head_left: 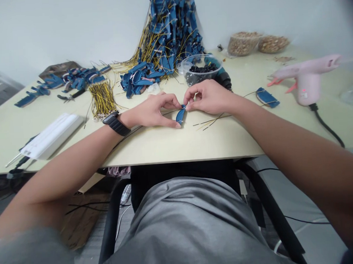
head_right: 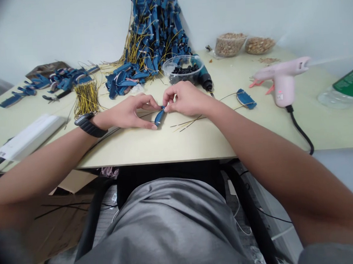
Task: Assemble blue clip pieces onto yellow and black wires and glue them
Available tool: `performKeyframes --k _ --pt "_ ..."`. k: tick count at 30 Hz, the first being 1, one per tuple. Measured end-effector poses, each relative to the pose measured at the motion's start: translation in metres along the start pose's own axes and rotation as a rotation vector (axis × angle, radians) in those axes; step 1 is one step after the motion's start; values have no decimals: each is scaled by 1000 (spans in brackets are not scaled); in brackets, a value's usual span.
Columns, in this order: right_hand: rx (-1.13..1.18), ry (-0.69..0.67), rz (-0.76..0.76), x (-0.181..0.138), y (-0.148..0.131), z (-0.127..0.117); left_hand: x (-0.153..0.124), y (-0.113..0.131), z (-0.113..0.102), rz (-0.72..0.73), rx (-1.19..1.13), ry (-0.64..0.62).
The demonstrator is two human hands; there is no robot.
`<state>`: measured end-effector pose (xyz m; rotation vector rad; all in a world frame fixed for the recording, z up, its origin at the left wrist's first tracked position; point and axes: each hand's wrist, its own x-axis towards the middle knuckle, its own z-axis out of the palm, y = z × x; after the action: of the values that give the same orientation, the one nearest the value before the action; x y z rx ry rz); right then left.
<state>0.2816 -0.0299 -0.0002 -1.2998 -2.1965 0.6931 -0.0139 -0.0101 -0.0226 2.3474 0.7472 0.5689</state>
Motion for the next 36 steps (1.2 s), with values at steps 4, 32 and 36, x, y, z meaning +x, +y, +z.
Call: performKeyframes --k 4,32,36 --pt "-1 -1 17 -1 -2 0 0 2 0 0 3 -4" --pt "30 30 -3 2 -1 5 2 6 4 -39 -93 36" --pt "18 29 7 2 -1 6 3 4 5 -43 -124 39"
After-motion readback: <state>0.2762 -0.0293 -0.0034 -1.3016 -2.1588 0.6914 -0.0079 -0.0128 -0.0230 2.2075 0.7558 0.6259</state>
